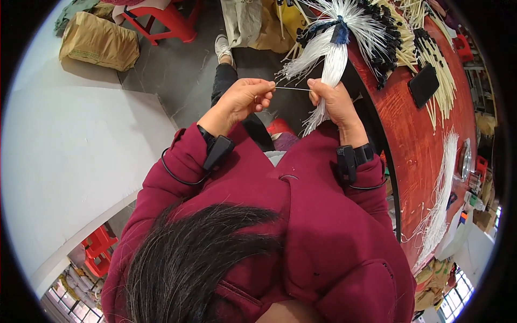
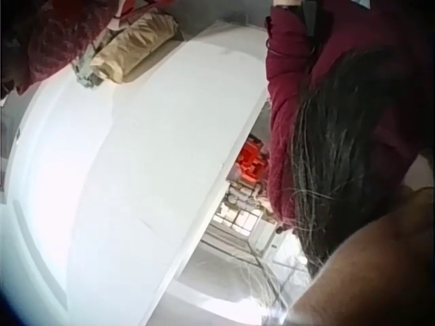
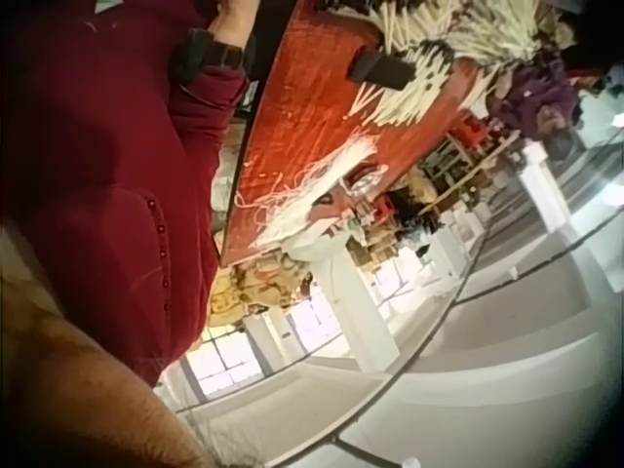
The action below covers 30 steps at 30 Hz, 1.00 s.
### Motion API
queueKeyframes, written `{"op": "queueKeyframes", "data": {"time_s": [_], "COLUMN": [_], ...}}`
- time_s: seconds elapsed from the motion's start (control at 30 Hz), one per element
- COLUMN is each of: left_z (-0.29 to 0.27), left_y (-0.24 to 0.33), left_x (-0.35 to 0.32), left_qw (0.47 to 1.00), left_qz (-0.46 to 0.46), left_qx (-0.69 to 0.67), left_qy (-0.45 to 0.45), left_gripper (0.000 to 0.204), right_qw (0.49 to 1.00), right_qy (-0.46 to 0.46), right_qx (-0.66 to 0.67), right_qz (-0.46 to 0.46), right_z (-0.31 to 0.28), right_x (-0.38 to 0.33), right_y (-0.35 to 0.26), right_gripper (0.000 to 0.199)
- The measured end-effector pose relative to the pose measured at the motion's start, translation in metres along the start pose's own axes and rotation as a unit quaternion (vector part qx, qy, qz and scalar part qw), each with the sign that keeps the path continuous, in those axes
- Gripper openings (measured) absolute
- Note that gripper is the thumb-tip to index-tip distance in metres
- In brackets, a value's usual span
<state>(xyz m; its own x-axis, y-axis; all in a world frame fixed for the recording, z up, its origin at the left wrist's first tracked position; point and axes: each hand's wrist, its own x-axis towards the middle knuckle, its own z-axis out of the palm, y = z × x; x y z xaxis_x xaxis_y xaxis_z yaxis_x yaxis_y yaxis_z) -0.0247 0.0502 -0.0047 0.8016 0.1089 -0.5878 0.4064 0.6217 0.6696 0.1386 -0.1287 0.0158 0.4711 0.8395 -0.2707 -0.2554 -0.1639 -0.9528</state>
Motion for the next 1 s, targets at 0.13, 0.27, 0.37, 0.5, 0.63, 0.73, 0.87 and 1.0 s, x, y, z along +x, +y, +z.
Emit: {"op": "queueKeyframes", "data": {"time_s": [0.13,0.27,0.37,0.5,0.63,0.73,0.87,1.0], "left_z": [0.012,0.013,0.012,0.002,-0.002,0.001,0.002,0.002], "left_y": [0.007,0.011,0.010,0.004,0.001,-0.004,-0.003,-0.007], "left_x": [-0.010,-0.017,-0.017,-0.006,-0.007,-0.001,-0.001,0.002], "left_qw": [0.998,0.998,0.996,0.995,0.984,0.917,0.985,0.983], "left_qz": [0.005,0.026,0.053,0.076,0.101,0.222,0.130,0.028], "left_qx": [-0.013,0.009,0.038,0.069,0.148,0.324,0.103,-0.178], "left_qy": [0.054,0.059,0.061,0.013,0.019,0.075,0.041,-0.033], "left_gripper": [0.023,0.026,0.023,0.020,0.017,0.017,0.017,0.015], "right_qw": [1.000,1.000,1.000,1.000,1.000,1.000,0.999,0.998], "right_qy": [0.002,-0.001,-0.002,0.000,0.002,0.003,0.012,0.027], "right_qx": [0.011,0.020,0.024,0.023,0.014,0.005,0.006,-0.021], "right_qz": [0.003,0.007,0.007,0.000,-0.012,-0.017,-0.036,-0.046], "right_z": [-0.001,0.000,0.000,-0.001,-0.001,-0.002,-0.002,0.000], "right_x": [-0.001,-0.001,-0.001,-0.001,0.000,0.000,0.000,0.001], "right_y": [0.000,-0.002,-0.001,0.000,0.001,0.001,0.001,0.000], "right_gripper": [0.037,0.037,0.037,0.036,0.035,0.034,0.034,0.034]}}
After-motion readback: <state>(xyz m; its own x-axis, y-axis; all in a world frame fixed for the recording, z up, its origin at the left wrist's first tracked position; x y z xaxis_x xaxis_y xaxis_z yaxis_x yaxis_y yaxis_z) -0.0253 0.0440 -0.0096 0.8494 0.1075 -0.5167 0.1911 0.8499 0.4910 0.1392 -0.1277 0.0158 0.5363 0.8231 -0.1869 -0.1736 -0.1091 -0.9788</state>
